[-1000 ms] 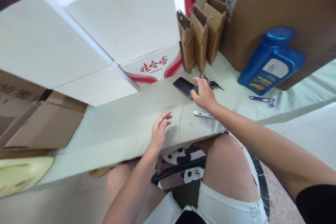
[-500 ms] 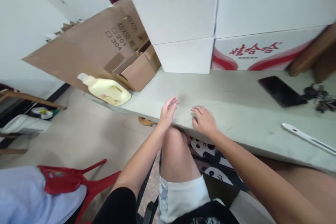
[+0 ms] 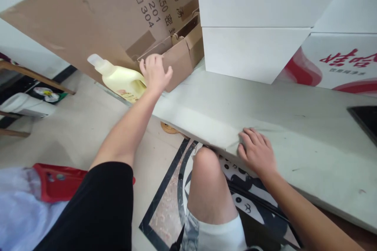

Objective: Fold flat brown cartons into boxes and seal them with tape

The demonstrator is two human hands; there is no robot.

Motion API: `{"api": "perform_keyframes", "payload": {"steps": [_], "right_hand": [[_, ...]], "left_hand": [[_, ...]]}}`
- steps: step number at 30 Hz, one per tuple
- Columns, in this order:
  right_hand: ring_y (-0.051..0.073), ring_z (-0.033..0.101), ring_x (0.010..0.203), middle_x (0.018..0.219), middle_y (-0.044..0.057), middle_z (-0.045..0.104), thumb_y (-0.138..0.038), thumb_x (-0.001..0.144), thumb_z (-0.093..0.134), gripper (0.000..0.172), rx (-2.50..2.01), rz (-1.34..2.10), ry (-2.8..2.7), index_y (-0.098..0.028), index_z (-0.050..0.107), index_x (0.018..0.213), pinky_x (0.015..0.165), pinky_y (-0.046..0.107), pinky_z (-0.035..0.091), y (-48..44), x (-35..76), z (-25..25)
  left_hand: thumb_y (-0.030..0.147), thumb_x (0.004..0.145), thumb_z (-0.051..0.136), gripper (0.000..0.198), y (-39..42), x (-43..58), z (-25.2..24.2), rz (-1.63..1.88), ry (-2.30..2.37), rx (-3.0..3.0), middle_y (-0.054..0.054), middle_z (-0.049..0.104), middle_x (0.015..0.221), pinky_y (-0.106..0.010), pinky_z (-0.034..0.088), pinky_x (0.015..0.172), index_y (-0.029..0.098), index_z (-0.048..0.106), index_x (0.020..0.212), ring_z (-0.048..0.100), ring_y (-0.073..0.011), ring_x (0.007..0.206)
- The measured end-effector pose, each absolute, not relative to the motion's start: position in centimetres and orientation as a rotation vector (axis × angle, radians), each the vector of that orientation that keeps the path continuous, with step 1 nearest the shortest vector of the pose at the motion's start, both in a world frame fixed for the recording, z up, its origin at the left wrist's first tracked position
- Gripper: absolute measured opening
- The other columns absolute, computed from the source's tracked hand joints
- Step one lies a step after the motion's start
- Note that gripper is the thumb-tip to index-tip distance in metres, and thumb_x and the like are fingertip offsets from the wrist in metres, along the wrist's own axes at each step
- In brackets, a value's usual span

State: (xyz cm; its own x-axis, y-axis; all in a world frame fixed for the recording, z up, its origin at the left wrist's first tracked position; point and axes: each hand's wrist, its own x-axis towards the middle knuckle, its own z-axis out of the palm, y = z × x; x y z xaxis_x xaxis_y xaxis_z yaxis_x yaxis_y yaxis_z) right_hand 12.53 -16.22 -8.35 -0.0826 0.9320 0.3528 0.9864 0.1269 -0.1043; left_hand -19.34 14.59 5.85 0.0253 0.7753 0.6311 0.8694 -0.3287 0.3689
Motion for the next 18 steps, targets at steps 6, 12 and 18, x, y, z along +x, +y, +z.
{"api": "perform_keyframes", "payload": {"steps": [6, 12, 18], "right_hand": [[0.033, 0.062, 0.132, 0.135, 0.014, 0.072, -0.025, 0.098, 0.049, 0.033, -1.834, -0.21, -2.092, -0.014, 0.067, 0.123, 0.108, 0.048, 0.044, -16.3, 12.7, -8.5], [0.035, 0.062, 0.132, 0.135, 0.015, 0.071, -0.025, 0.097, 0.049, 0.033, -1.828, -0.188, -2.082, -0.014, 0.067, 0.123, 0.107, 0.05, 0.044, -16.2, 12.8, -8.6], [0.034, 0.059, 0.135, 0.138, 0.015, 0.069, -0.025, 0.097, 0.049, 0.034, -1.869, -0.098, -2.067, -0.015, 0.067, 0.124, 0.111, 0.049, 0.042, -16.2, 12.6, -8.4]], "left_hand": [[0.058, 0.072, 0.079, 0.045, 21.5, -22.2, 4.5, -1.056, -1.898, -2.132, -0.017, 0.073, 0.113, -0.057, 0.021, 0.123, 0.024, 0.063, 0.096, 0.057, -0.037, 0.131], [0.053, 0.085, 0.066, 0.03, 21.4, -22.1, 3.7, -1.034, -1.946, -2.143, -0.014, 0.073, 0.095, -0.055, 0.031, 0.114, 0.026, 0.053, 0.082, 0.062, -0.0376, 0.119], [0.046, 0.084, 0.069, 0.029, 18.5, -20.8, 4.9, -0.973, -1.933, -2.246, -0.012, 0.07, 0.087, -0.056, 0.035, 0.11, 0.025, 0.05, 0.077, 0.063, -0.039, 0.114]]}}
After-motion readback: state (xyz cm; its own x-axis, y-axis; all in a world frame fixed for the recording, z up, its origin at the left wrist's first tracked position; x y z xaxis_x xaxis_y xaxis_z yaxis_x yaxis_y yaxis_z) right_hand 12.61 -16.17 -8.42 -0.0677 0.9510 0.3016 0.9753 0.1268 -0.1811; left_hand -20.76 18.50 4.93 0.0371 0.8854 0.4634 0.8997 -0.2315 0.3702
